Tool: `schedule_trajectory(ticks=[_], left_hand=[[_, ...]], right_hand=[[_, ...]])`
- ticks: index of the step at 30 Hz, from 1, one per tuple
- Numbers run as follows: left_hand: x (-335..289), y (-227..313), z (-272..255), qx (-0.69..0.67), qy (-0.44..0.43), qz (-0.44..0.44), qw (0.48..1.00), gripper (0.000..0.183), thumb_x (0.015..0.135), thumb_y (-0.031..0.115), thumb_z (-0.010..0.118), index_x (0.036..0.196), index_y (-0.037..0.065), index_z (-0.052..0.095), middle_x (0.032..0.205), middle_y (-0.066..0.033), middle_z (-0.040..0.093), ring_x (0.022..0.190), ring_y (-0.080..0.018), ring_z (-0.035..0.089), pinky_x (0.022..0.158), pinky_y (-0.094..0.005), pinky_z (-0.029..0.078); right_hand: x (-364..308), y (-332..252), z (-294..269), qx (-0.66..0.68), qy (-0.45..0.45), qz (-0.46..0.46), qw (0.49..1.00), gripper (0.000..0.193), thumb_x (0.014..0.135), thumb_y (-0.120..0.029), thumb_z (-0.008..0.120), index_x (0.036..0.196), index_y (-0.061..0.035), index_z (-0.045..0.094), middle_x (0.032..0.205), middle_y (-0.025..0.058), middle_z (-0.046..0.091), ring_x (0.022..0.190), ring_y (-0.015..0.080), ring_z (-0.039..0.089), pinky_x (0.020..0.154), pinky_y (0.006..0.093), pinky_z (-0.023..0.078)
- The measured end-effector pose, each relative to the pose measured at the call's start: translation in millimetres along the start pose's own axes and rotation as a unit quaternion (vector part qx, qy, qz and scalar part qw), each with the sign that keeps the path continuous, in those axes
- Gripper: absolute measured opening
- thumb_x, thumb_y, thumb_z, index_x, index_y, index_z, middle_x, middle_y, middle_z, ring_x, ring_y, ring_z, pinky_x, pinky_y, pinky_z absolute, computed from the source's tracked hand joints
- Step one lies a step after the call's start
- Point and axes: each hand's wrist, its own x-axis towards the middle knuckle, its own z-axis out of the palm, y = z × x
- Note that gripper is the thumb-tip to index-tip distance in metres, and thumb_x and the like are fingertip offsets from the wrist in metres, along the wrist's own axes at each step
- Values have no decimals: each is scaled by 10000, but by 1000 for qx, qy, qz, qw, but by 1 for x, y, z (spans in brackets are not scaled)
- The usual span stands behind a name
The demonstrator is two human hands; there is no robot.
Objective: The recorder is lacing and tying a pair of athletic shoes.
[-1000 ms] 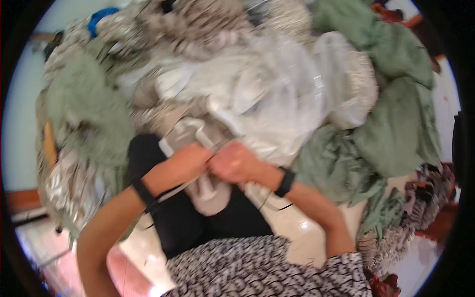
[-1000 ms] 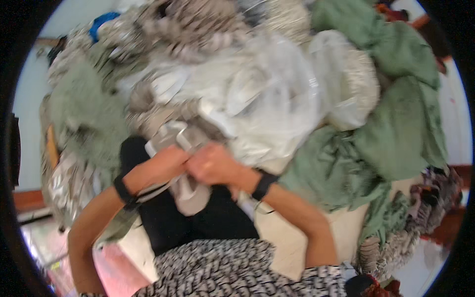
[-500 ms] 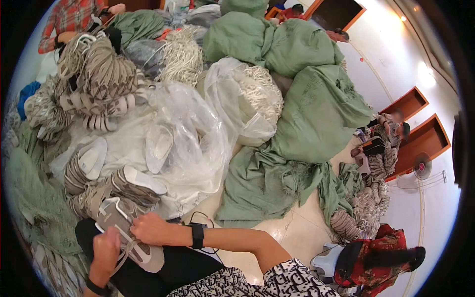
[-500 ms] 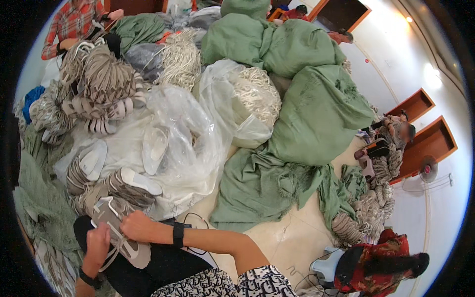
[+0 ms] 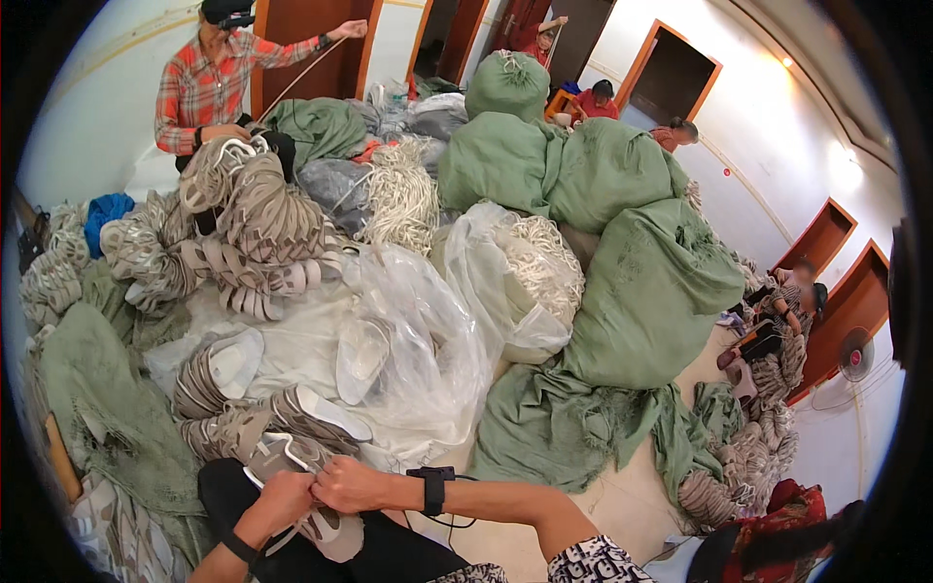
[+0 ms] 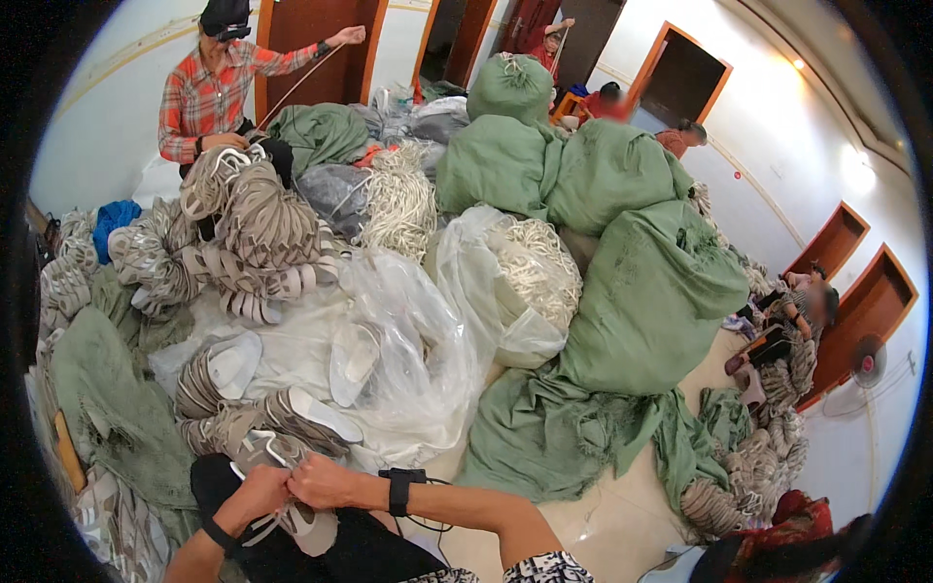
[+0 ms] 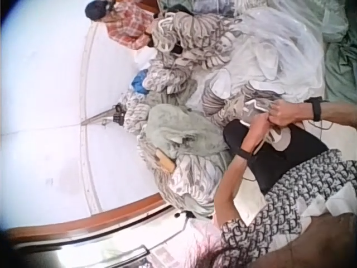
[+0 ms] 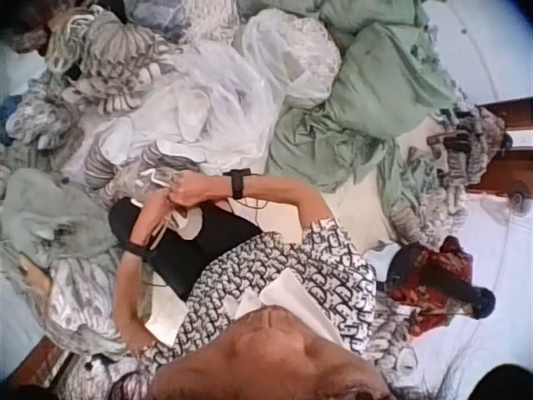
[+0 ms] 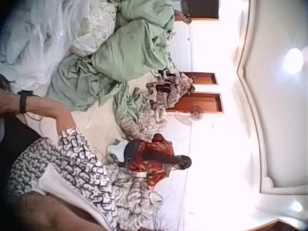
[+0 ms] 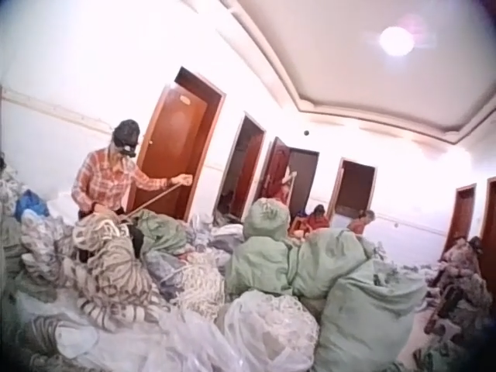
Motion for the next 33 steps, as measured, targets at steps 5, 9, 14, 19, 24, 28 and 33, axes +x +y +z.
schedule_trajectory(ticks=[5, 9, 14, 19, 24, 28, 33], left_hand=[[0, -1, 10, 71, 9, 26, 997, 227, 745, 248, 607, 723, 26, 566, 638, -166, 598, 593, -356, 593, 542, -451, 475], [-18, 5, 17, 107, 88, 47, 989, 171, 768, 202, 566, 757, 42, 508, 589, -137, 578, 561, -302, 609, 468, -397, 473], [-46, 12, 4, 153, 199, 65, 966, 101, 743, 119, 525, 777, 56, 454, 599, -67, 505, 537, -228, 565, 482, -331, 465], [-51, 18, 15, 104, 270, 59, 956, 125, 760, 98, 545, 845, 36, 477, 641, -106, 530, 594, -249, 588, 504, -325, 469], [-47, 16, 31, -249, 302, -127, 911, 269, 798, 107, 584, 1048, 31, 519, 719, -155, 603, 669, -292, 620, 571, -352, 487], [-48, 21, 24, -211, 294, -103, 927, 144, 793, 95, 576, 906, 7, 591, 694, -125, 615, 626, -235, 629, 571, -323, 487], [-54, 22, 11, -395, 427, -200, 788, 142, 797, 102, 566, 873, -3, 624, 706, -61, 619, 658, -85, 571, 602, -254, 460]], right_hand=[[1, 3, -6, 9, 9, -4, 1000, 116, 711, -178, 520, 677, -68, 533, 652, 51, 521, 633, 207, 542, 533, 331, 418], [1, 4, -10, 26, -25, 43, 998, 149, 698, -239, 585, 682, -95, 552, 667, 42, 533, 657, 202, 564, 545, 329, 451], [9, -7, -10, 167, -43, 145, 974, 202, 724, -286, 631, 790, -95, 626, 686, 42, 572, 652, 224, 585, 536, 337, 462], [10, -15, 6, 185, -8, 184, 965, 178, 739, -256, 627, 775, -82, 632, 695, 60, 575, 662, 242, 588, 529, 334, 453], [14, -15, 1, 410, -35, 387, 825, 136, 735, -135, 648, 731, 1, 644, 590, 30, 564, 481, 74, 468, 436, 239, 361], [37, -15, -33, 456, 14, 370, 809, 72, 689, -98, 676, 706, -35, 645, 600, 25, 564, 511, 97, 509, 451, 232, 383], [66, -4, -50, 111, 126, -16, 986, 74, 656, -122, 638, 723, -97, 656, 707, 45, 602, 660, 221, 591, 549, 281, 479]])
